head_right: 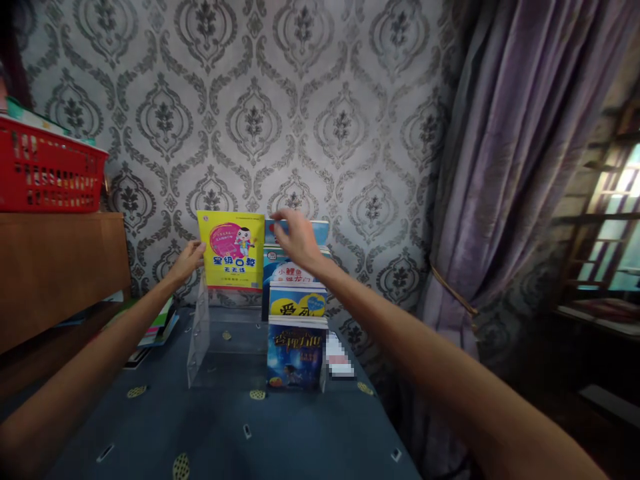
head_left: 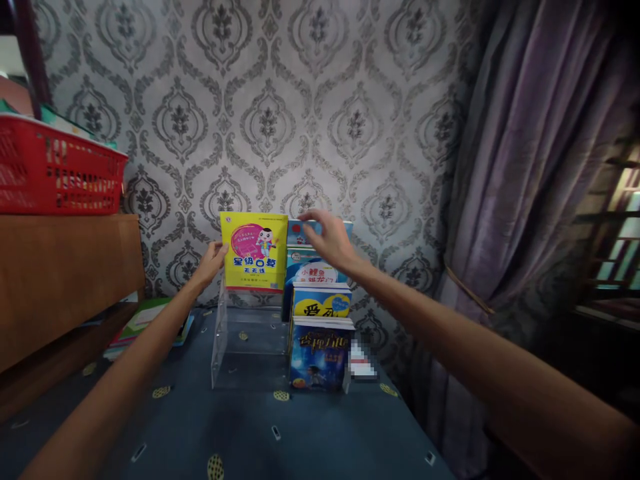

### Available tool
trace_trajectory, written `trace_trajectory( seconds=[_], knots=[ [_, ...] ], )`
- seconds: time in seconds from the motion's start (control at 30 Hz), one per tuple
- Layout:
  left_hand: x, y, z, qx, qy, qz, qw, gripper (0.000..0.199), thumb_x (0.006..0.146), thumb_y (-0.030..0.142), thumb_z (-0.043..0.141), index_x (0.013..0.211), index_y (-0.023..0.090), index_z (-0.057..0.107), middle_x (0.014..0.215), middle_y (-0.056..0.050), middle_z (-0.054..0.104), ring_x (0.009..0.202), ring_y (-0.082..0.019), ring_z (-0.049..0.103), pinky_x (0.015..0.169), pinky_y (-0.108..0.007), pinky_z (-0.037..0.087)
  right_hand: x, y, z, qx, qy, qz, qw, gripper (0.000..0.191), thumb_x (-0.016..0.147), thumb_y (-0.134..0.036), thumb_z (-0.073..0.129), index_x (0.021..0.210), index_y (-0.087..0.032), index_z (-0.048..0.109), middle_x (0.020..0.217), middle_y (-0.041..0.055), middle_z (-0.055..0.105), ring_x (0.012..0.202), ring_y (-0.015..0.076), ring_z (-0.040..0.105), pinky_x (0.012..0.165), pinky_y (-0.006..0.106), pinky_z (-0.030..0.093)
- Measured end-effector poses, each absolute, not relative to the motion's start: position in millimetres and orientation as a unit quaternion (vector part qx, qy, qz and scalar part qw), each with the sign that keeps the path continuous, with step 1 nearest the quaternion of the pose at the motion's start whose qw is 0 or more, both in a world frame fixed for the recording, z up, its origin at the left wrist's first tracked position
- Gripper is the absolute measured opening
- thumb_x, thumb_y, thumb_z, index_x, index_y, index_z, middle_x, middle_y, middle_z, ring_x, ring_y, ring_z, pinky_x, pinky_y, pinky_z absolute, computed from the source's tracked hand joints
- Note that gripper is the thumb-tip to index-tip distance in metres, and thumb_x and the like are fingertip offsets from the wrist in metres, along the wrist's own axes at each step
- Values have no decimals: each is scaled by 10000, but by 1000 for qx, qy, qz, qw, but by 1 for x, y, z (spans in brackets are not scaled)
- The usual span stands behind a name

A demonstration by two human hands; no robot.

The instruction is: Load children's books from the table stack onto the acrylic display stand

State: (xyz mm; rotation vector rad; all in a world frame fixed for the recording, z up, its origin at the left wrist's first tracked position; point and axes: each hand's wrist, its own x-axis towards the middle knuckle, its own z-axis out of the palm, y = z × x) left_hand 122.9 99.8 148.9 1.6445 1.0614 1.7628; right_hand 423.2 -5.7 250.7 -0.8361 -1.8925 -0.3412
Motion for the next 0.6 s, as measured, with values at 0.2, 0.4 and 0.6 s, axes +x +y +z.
trace_trajectory(
  seconds=[0.2, 0.4, 0.6],
  knots=[
    [93, 63, 66, 625, 481, 606, 100, 369, 947, 517, 336, 1016, 211, 529, 957, -76, 688, 954, -226, 667, 805, -348, 539, 398, -91, 103, -194, -905, 24, 378, 267, 925, -200, 467, 1038, -230, 707, 901, 82, 723, 855, 215, 661, 788, 336, 501],
    [52, 0, -45, 720, 560, 409, -20, 195, 870, 329, 459, 851, 214, 615, 962, -117, 677, 1004, -291, 614, 973, -465, 471, 361, -135, -35, -325, -858, 270, 292, 356, 898, -243, 454, 1065, -315, 761, 787, 26, 741, 752, 213, 681, 792, 350, 495],
    [3, -14, -66, 705, 621, 281, -195, 344, 924, 251, 422, 1175, 131, 626, 1280, -203, 601, 1275, -322, 507, 1119, -474, 372, 319, -137, -80, -357, -762, 459, 284, 363, 896, -462, 501, 991, -223, 756, 586, 10, 656, 559, 187, 605, 615, 305, 452]
  ],
)
